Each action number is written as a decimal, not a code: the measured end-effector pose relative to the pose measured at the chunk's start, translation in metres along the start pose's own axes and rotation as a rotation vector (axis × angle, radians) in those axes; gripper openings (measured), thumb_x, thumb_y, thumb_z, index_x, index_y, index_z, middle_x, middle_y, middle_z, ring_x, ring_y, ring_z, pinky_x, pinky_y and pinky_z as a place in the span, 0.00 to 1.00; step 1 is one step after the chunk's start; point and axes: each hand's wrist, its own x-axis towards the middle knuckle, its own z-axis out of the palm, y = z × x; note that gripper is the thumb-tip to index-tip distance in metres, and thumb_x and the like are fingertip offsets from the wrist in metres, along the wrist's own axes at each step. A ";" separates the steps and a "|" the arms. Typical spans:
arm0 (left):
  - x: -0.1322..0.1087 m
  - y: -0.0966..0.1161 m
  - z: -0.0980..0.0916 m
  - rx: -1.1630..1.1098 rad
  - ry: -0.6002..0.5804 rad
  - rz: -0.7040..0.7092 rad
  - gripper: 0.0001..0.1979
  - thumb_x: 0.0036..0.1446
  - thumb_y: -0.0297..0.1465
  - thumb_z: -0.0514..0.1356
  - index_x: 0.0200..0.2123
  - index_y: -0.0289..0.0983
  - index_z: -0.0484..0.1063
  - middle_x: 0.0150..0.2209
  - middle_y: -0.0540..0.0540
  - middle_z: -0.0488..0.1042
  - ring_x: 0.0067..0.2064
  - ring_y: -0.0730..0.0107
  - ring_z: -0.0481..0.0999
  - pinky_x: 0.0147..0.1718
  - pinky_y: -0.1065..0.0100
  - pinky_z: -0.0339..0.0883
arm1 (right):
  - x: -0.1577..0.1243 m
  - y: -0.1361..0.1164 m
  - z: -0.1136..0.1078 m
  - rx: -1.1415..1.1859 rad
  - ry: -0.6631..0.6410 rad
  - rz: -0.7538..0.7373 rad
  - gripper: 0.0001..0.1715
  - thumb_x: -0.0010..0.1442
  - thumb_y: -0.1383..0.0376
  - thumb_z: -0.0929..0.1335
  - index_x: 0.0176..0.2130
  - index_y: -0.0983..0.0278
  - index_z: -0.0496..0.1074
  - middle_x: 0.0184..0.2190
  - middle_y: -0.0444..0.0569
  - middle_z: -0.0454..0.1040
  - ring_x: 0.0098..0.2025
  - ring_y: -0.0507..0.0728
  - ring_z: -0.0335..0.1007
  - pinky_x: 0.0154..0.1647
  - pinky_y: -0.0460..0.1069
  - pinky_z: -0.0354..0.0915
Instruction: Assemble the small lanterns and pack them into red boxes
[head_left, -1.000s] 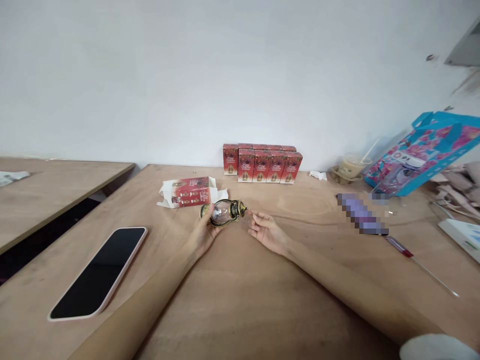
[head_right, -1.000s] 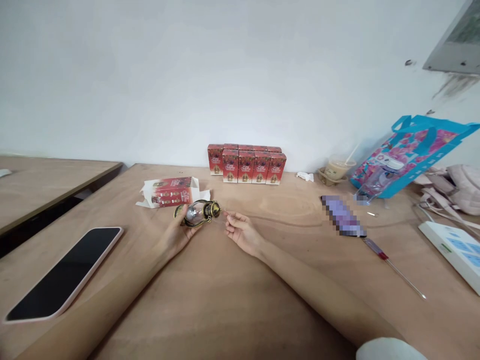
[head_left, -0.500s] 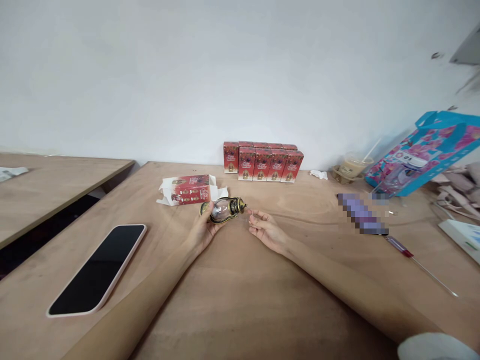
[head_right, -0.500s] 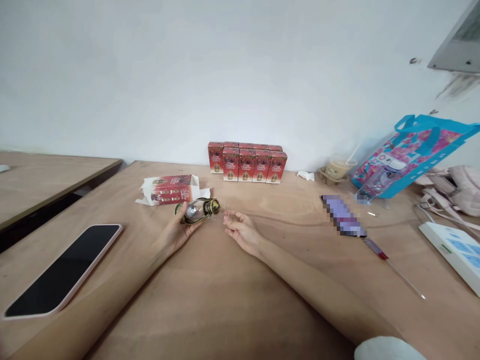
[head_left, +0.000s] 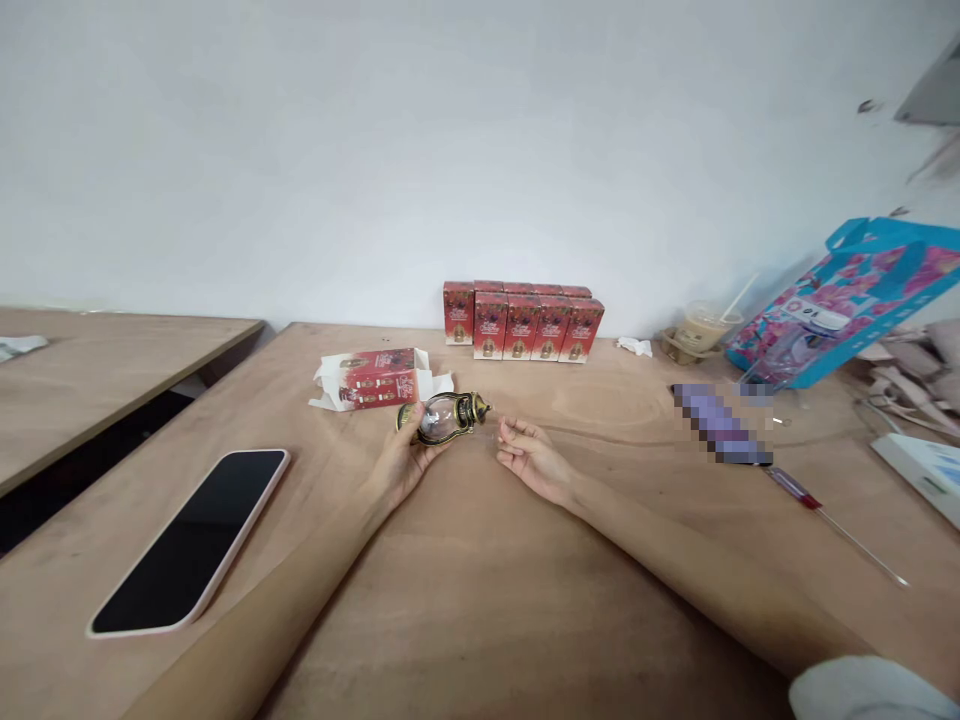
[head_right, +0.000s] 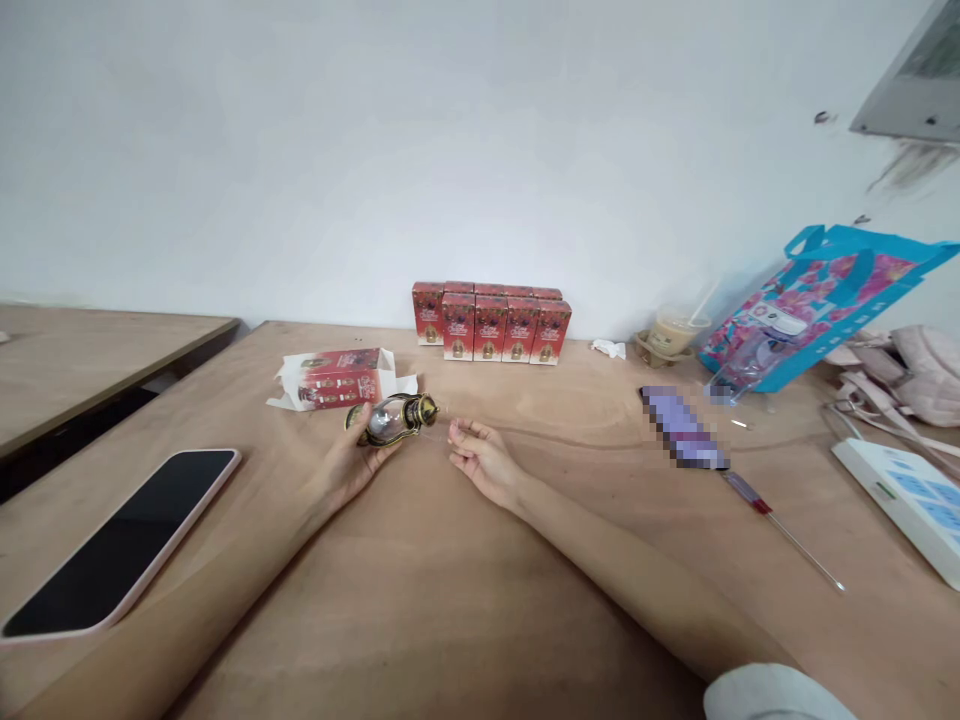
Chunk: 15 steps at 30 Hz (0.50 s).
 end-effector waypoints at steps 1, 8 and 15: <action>0.000 0.000 0.000 0.003 -0.003 0.003 0.08 0.61 0.28 0.55 0.34 0.31 0.73 0.32 0.45 0.78 0.30 0.73 0.78 0.28 0.74 0.77 | 0.000 0.000 0.000 0.003 -0.001 -0.002 0.20 0.35 0.66 0.80 0.27 0.65 0.70 0.19 0.35 0.60 0.19 0.43 0.43 0.21 0.42 0.48; 0.002 -0.001 -0.002 0.008 -0.049 0.015 0.07 0.60 0.28 0.56 0.35 0.31 0.74 0.34 0.44 0.78 0.31 0.72 0.78 0.29 0.74 0.77 | 0.000 -0.001 0.001 -0.004 -0.004 0.000 0.20 0.34 0.65 0.80 0.26 0.66 0.70 0.18 0.35 0.58 0.20 0.43 0.45 0.21 0.40 0.50; 0.002 0.000 -0.001 -0.005 0.018 -0.006 0.08 0.60 0.29 0.56 0.35 0.32 0.73 0.30 0.46 0.77 0.27 0.74 0.77 0.25 0.75 0.75 | -0.003 0.000 0.003 -0.042 0.004 0.000 0.21 0.35 0.64 0.80 0.25 0.66 0.69 0.17 0.34 0.57 0.20 0.43 0.45 0.22 0.40 0.50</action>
